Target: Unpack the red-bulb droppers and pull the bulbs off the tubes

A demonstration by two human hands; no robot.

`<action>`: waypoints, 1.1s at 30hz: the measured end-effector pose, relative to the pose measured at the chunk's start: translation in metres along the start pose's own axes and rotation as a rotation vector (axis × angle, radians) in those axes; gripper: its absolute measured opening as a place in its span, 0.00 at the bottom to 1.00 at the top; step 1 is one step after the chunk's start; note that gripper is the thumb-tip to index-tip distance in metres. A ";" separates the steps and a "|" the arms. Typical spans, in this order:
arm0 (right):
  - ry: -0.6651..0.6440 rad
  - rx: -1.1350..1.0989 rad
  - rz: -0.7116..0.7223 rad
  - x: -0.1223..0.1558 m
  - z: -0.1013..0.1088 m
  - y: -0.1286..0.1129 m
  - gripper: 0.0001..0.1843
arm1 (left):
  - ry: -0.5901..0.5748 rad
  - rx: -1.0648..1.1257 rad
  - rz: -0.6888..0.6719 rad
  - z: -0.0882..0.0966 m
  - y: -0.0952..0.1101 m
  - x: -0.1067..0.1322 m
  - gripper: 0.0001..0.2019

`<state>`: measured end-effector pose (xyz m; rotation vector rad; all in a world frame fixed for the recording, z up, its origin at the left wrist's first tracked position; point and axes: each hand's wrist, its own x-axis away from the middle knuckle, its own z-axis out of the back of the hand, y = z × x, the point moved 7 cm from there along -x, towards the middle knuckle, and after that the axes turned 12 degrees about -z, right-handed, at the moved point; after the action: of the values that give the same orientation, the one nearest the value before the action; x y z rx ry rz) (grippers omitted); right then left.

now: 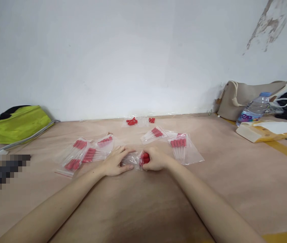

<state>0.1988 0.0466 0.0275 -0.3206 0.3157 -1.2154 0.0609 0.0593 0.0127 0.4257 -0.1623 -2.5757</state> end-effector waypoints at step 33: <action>-0.195 -0.658 -0.124 -0.007 -0.015 0.013 0.14 | -0.105 -0.046 0.028 0.001 -0.008 0.004 0.35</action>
<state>0.2021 0.0560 0.0085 -1.0328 0.5289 -1.1640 0.0537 0.0638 0.0110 0.2700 -0.1442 -2.5703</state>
